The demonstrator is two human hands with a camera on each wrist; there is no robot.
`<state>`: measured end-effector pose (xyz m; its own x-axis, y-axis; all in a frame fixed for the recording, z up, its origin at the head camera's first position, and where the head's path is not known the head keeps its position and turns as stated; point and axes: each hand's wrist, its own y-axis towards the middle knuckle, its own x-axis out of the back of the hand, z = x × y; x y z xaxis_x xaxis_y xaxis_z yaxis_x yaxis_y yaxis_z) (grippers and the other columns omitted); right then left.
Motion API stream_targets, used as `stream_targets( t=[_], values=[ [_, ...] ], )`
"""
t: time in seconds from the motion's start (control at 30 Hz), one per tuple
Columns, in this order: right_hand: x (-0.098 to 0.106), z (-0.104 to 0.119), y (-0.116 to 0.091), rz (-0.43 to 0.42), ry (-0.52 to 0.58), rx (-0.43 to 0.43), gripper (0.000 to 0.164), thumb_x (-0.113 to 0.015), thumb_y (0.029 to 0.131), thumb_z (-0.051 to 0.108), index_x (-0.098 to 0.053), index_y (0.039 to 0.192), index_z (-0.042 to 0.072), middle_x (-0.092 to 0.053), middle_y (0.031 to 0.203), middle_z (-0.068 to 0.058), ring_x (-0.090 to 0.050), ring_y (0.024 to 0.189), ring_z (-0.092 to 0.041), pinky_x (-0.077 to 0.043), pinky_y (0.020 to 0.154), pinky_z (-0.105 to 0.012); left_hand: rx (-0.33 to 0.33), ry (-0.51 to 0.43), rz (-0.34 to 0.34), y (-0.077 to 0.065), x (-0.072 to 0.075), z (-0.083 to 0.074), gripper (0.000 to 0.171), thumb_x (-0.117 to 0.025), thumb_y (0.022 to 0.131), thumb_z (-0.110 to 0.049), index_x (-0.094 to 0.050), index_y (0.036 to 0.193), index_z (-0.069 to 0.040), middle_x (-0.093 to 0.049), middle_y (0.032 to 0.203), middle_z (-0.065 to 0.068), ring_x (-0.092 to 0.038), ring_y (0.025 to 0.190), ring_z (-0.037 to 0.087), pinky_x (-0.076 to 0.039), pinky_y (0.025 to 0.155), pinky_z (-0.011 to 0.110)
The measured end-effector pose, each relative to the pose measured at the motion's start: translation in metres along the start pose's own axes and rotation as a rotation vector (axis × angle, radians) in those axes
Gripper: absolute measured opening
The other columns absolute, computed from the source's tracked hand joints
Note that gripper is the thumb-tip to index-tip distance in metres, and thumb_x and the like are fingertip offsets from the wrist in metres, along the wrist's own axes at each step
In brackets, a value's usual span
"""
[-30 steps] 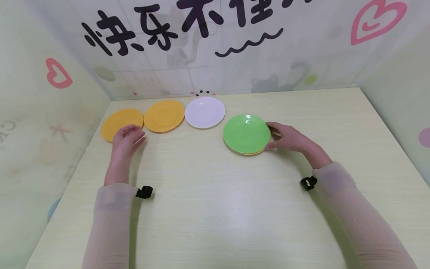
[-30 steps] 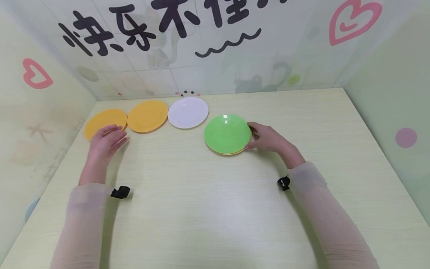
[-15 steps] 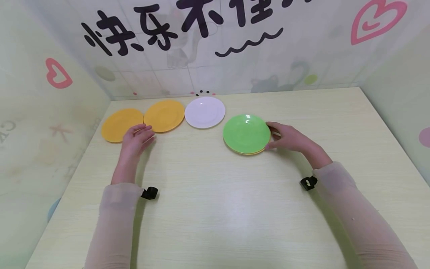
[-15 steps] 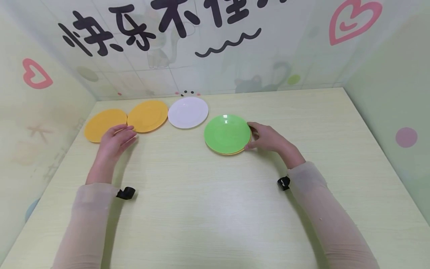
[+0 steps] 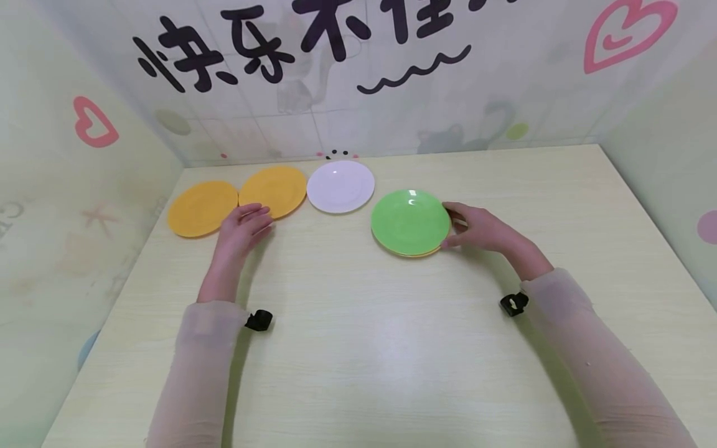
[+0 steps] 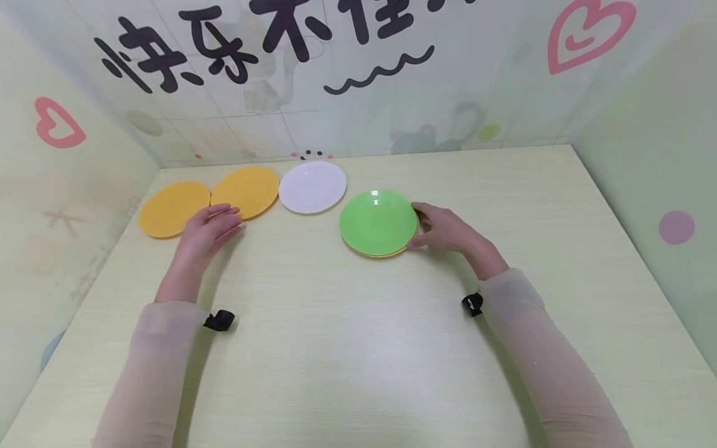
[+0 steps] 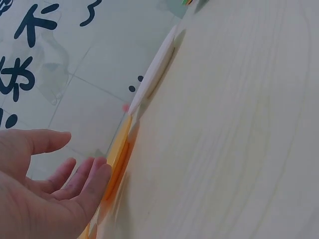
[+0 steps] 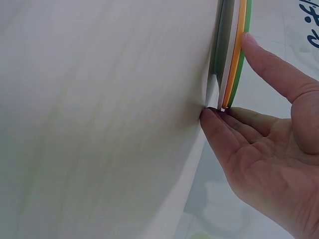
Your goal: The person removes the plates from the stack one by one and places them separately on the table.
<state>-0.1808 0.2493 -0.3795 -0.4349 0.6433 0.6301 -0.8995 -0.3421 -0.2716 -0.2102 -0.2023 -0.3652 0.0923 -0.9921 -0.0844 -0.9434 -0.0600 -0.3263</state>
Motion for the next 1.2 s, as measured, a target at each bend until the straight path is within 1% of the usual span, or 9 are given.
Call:
stream_targets(
  t=[0.23, 0.4, 0.6, 0.8, 0.93, 1.1, 1.2],
  values=[
    [0.0, -0.001, 0.001, 0.004, 0.001, -0.002, 0.092, -0.078, 0.087, 0.019, -0.02, 0.155, -0.006, -0.027, 0.161, -0.024, -0.033, 0.147, -0.04, -0.035, 0.122, -0.048, -0.003, 0.061, 0.028, 0.003, -0.013, 0.002, 0.051, -0.059, 0.098, -0.005, -0.04, 0.145, -0.003, -0.058, 0.125, 0.001, -0.059, 0.116, 0.011, -0.043, 0.118, 0.034],
    [0.0, -0.001, 0.001, 0.004, 0.004, 0.002, 0.092, -0.078, 0.087, 0.019, -0.02, 0.155, -0.005, -0.026, 0.162, -0.024, -0.033, 0.147, -0.04, -0.035, 0.122, -0.048, 0.005, 0.078, 0.065, 0.006, -0.022, 0.004, 0.05, -0.06, 0.098, -0.006, -0.041, 0.144, -0.003, -0.057, 0.125, 0.001, -0.062, 0.109, 0.009, -0.042, 0.118, 0.034],
    [0.0, -0.001, 0.001, 0.002, -0.004, 0.008, 0.092, -0.078, 0.087, 0.018, -0.021, 0.155, -0.006, -0.027, 0.161, -0.024, -0.033, 0.147, -0.04, -0.035, 0.122, -0.048, 0.017, 0.125, 0.081, 0.011, -0.035, 0.008, 0.051, -0.06, 0.098, -0.006, -0.041, 0.146, -0.003, -0.058, 0.122, -0.001, -0.064, 0.102, 0.007, -0.045, 0.116, 0.036],
    [0.0, -0.001, 0.002, 0.003, -0.01, 0.005, 0.092, -0.077, 0.087, 0.018, -0.02, 0.155, -0.006, -0.026, 0.162, -0.025, -0.033, 0.147, -0.04, -0.036, 0.121, -0.048, 0.018, 0.179, 0.107, 0.013, -0.049, 0.011, 0.052, -0.059, 0.099, -0.007, -0.041, 0.147, -0.001, -0.056, 0.134, 0.008, -0.063, 0.103, 0.009, -0.048, 0.114, 0.035],
    [0.0, 0.0, 0.001, 0.005, -0.006, 0.002, 0.092, -0.077, 0.087, 0.018, -0.02, 0.155, -0.006, -0.025, 0.162, -0.025, -0.033, 0.147, -0.04, -0.036, 0.121, -0.048, 0.025, 0.191, 0.123, 0.013, -0.058, 0.012, 0.051, -0.059, 0.099, -0.006, -0.042, 0.146, -0.001, -0.053, 0.141, 0.014, -0.063, 0.106, 0.011, -0.049, 0.112, 0.034],
    [0.0, 0.0, 0.001, 0.007, 0.001, 0.005, 0.092, -0.077, 0.087, 0.017, -0.02, 0.155, -0.006, -0.025, 0.162, -0.025, -0.032, 0.148, -0.04, -0.036, 0.121, -0.047, 0.039, 0.204, 0.145, 0.015, -0.067, 0.015, 0.05, -0.06, 0.099, -0.006, -0.043, 0.146, -0.002, -0.051, 0.146, 0.017, -0.063, 0.111, 0.013, -0.05, 0.111, 0.033],
    [0.0, 0.0, 0.001, 0.008, 0.006, 0.007, 0.092, -0.077, 0.087, 0.016, -0.02, 0.155, -0.006, -0.025, 0.162, -0.025, -0.032, 0.148, -0.04, -0.036, 0.121, -0.048, 0.046, 0.217, 0.162, 0.015, -0.072, 0.017, 0.049, -0.059, 0.099, -0.006, -0.043, 0.145, -0.001, -0.051, 0.147, 0.018, -0.063, 0.11, 0.013, -0.05, 0.111, 0.033]
  ],
)
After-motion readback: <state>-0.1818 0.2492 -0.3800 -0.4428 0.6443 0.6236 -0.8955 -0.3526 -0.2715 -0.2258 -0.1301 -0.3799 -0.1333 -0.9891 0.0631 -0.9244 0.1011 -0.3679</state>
